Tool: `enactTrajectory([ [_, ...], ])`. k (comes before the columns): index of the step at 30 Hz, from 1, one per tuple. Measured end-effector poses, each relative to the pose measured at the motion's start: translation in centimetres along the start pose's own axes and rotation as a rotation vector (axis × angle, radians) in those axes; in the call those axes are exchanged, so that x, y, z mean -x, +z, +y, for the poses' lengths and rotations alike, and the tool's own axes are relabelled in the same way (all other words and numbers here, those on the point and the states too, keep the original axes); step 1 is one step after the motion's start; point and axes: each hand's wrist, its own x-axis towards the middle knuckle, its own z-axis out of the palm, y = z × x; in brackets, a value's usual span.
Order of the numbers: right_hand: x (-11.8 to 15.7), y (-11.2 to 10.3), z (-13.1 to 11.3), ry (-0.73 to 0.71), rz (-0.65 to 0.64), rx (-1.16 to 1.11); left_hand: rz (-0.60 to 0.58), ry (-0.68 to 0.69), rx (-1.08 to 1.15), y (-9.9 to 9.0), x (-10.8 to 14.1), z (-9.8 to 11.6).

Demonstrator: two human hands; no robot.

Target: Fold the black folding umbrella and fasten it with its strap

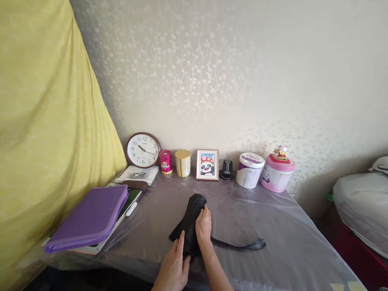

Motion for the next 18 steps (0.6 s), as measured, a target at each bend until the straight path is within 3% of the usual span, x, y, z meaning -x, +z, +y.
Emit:
enactTrajectory([
  [5,0.4,1.6,-0.2,-0.044,0.099,0.026,-0.02,-0.007,-0.014,-0.1,-0.2,0.1],
  [18,-0.2,1.0,-2.3,-0.001,-0.062,0.149,-0.036,-0.026,-0.092,-0.1,-0.3,0.8],
])
